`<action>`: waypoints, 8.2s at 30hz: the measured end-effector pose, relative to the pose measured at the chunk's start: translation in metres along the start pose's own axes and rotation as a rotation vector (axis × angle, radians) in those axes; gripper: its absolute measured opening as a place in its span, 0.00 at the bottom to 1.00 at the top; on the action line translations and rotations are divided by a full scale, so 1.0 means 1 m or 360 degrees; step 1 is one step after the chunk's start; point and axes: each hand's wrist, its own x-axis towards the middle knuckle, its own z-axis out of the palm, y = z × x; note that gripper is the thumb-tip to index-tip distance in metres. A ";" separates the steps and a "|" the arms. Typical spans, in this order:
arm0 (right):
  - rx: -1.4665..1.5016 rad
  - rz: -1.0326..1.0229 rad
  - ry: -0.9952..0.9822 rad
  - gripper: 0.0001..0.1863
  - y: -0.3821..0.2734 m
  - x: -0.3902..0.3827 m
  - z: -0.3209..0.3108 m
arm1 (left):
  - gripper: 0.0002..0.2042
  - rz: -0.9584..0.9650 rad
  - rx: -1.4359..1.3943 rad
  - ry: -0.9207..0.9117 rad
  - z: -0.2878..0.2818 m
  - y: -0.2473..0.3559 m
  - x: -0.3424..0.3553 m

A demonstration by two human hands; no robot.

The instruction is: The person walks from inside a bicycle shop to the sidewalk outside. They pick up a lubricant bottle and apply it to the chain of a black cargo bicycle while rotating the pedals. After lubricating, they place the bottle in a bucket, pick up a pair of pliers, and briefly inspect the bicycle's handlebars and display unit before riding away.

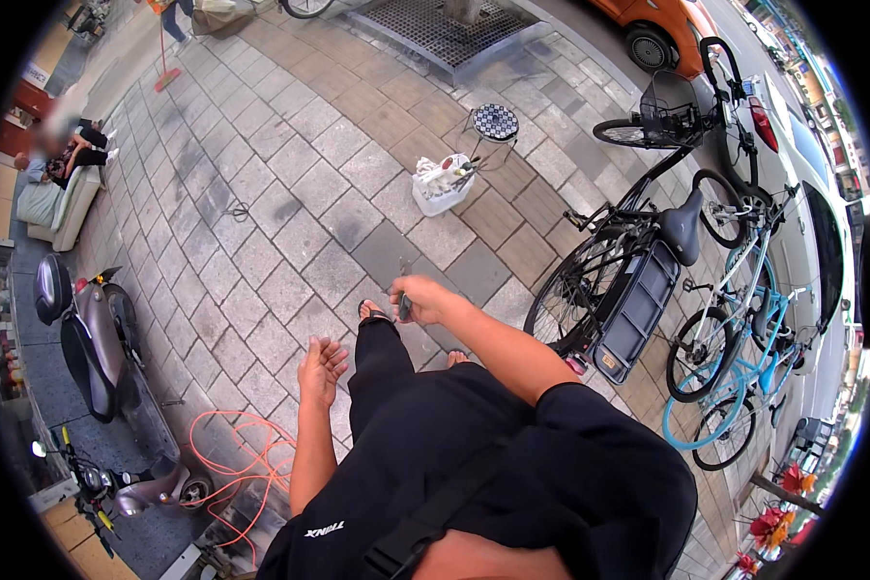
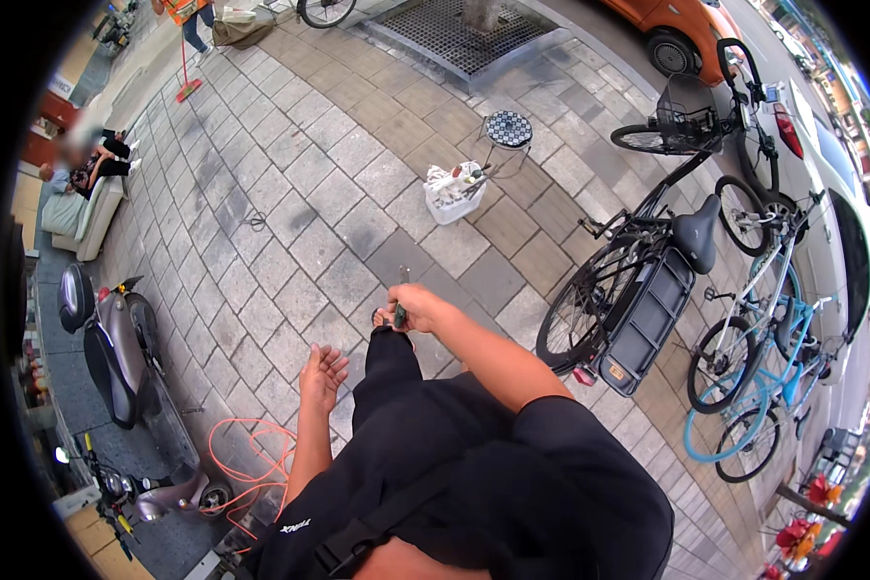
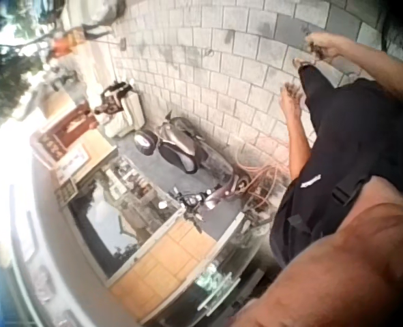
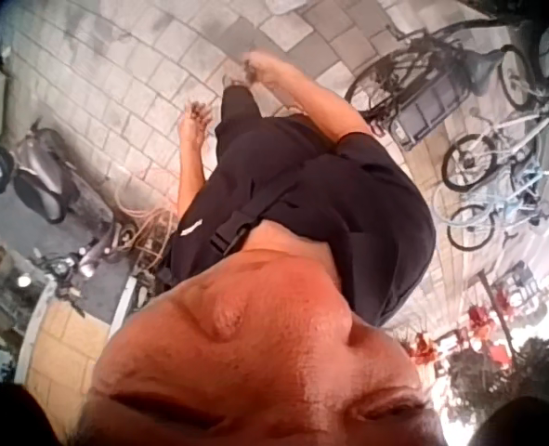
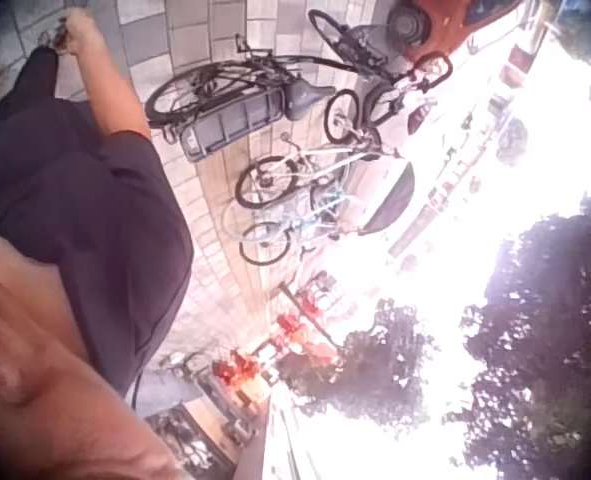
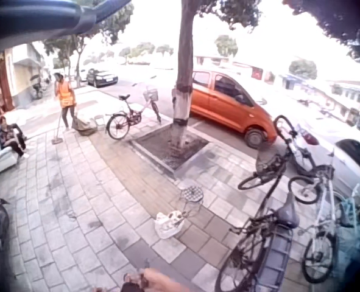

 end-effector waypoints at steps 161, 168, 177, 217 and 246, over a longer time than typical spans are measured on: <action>0.1017 -0.0174 0.3456 0.21 -0.085 -0.263 -0.472 | 0.35 0.3275 0.2557 -0.2000 1.354 0.033 0.038; 0.0401 0.0090 0.3537 0.24 -0.178 -0.276 -0.522 | 0.34 0.3348 0.2034 -0.2430 1.354 0.044 0.039; -0.0195 0.0525 0.3633 0.15 -0.192 -0.254 -0.565 | 0.30 0.2500 0.2755 -0.2466 1.377 0.048 0.021; -0.0220 0.0484 0.3711 0.13 -0.195 -0.252 -0.565 | 0.15 0.3187 0.2125 -0.2135 1.481 -0.010 -0.011; -0.0226 0.0589 0.3667 0.14 -0.197 -0.253 -0.564 | 0.13 0.3075 0.2171 -0.2053 1.475 -0.014 -0.007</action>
